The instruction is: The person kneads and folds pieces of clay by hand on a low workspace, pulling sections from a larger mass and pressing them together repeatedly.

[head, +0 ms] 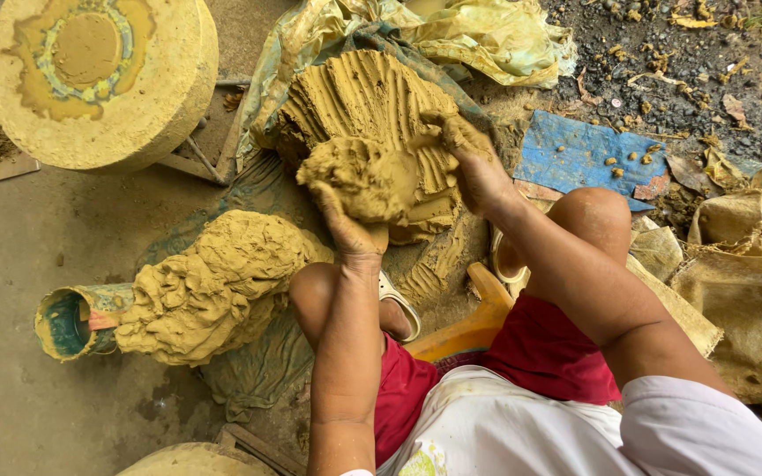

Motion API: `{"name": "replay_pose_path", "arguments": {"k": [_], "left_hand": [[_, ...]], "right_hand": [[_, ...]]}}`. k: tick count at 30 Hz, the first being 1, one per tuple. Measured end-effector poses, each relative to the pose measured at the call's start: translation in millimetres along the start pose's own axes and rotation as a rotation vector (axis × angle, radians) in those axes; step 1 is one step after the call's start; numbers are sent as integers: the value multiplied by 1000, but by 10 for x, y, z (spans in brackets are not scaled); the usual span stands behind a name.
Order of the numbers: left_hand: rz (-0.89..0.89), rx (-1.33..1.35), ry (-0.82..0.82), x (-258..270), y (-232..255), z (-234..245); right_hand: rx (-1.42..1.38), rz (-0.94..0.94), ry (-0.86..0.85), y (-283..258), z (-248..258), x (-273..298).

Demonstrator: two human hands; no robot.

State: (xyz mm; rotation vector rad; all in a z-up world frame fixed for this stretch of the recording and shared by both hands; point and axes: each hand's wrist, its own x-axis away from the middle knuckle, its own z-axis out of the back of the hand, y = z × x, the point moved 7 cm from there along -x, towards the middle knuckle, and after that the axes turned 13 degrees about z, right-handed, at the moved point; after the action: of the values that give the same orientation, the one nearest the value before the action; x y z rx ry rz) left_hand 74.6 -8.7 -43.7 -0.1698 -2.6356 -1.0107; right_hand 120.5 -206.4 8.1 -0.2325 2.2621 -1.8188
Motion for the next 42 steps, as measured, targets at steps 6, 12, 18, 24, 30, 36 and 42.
{"name": "replay_pose_path", "arguments": {"k": [6, 12, 18, 24, 30, 36, 42], "left_hand": [[-12, 0, 180, -12, -29, 169], [-562, -438, 165, -82, 1, 179], [-587, -521, 112, 102, 75, -92], [-558, -640, 161, 143, 142, -157], [-582, -660, 153, 155, 176, -157], [-535, -618, 159, 171, 214, -161], [-476, -611, 92, 134, 149, -109]], "right_hand": [[638, 674, 128, -653, -229, 215], [709, 570, -60, -553, -628, 308], [658, 500, -36, -439, -620, 244], [661, 571, 9, -525, -534, 317], [655, 501, -47, -601, -551, 302], [854, 585, -130, -670, -557, 262], [1003, 706, -117, -621, -540, 263]]}}
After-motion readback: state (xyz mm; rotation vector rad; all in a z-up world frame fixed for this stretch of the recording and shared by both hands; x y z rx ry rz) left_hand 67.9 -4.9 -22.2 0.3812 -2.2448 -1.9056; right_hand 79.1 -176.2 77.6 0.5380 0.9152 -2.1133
